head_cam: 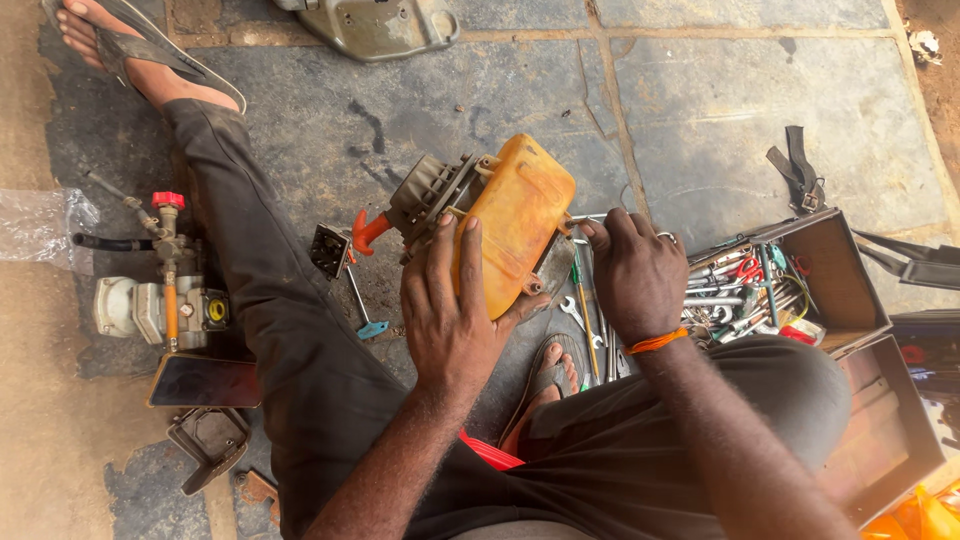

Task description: The person uses a screwdriver to loosen and remove screws from the yellow fuel tank of a small engine. They then detach the tank and handle a carburetor assembly, placing it onto the engine block.

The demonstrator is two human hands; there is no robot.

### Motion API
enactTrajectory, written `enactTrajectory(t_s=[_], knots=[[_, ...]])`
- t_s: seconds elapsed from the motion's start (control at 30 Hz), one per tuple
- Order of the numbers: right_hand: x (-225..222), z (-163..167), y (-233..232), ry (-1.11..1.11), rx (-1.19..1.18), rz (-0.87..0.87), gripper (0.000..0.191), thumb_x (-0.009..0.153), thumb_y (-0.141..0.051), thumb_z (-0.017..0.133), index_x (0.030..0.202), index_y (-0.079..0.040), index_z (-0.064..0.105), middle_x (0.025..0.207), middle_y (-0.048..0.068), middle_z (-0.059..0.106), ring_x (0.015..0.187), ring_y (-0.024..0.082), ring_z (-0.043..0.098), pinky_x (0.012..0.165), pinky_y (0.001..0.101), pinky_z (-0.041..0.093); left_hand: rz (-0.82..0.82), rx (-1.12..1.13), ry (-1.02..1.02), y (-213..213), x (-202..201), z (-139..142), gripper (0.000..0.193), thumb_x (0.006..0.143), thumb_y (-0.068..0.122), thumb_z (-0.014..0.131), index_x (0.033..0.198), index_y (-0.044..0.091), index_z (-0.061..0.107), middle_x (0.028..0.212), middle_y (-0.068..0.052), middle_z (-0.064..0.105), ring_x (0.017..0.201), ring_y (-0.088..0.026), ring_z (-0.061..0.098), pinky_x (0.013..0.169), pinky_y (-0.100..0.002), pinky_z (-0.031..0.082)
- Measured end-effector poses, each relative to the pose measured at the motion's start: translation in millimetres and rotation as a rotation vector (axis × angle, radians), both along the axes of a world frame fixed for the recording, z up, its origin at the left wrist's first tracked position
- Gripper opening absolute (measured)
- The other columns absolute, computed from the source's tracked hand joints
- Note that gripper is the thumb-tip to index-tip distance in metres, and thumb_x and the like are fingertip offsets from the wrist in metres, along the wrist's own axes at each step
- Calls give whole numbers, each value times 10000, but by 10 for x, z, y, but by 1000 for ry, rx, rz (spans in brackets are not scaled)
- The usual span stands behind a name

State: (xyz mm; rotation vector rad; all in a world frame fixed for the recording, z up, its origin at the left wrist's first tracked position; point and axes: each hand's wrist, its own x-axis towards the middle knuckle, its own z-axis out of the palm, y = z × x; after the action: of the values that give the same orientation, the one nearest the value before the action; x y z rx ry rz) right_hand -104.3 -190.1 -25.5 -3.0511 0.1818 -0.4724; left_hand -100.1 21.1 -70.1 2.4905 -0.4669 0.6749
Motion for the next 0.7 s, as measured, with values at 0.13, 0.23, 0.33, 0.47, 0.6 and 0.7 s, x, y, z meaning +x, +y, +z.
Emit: enactTrajectory(t_s=[0.13, 0.23, 0.33, 0.47, 0.6, 0.7], knots=[[-17, -30, 227, 164, 28, -272, 492, 1115, -514, 468, 877, -105, 600, 740, 89, 669, 573, 285, 640, 772, 490, 508, 0, -15, -8, 8, 25, 13, 1132, 802, 828, 690, 1554, 28, 412, 1545, -205, 415, 1356, -387, 498, 1112, -566, 484], [-61, 12, 284, 116, 5, -250, 489, 1110, -508, 485, 887, -91, 609, 792, 110, 691, 647, 314, 676, 757, 515, 520, -5, -3, 15, 53, -1, 70, 1137, 790, 810, 710, 1556, 31, 396, 1551, -197, 414, 1368, -385, 496, 1116, -557, 475], [-55, 127, 200, 89, 71, -110, 429, 1085, -464, 498, 963, -73, 627, 868, 134, 719, 732, 367, 701, 740, 520, 522, -12, 4, 16, 80, -17, 144, 1152, 778, 786, 735, 1561, 27, 363, 1538, -211, 409, 1352, -393, 490, 1099, -553, 467], [8, 337, 49, 40, 97, 202, 248, 1040, -282, 521, 1102, -105, 684, 958, 127, 746, 829, 379, 713, 764, 502, 536, -62, 9, 39, 150, -49, 243, 1137, 789, 694, 778, 1584, 29, 311, 1555, -216, 396, 1363, -399, 484, 1106, -532, 452], [150, 535, -110, 222, 40, 351, 198, 1049, -215, 541, 1143, -164, 707, 1027, 102, 758, 860, 357, 727, 770, 507, 558, -150, 35, 54, 240, -22, 323, 1140, 773, 638, 812, 1556, -12, 297, 1544, -237, 377, 1352, -407, 477, 1125, -509, 433], [181, 564, -191, 345, -45, 304, 201, 1031, -216, 548, 1148, -185, 708, 1011, 103, 762, 891, 347, 725, 786, 502, 562, -169, 47, 91, 262, -52, 389, 1075, 816, 585, 826, 1560, -3, 320, 1557, -209, 387, 1363, -387, 500, 1143, -478, 447]])
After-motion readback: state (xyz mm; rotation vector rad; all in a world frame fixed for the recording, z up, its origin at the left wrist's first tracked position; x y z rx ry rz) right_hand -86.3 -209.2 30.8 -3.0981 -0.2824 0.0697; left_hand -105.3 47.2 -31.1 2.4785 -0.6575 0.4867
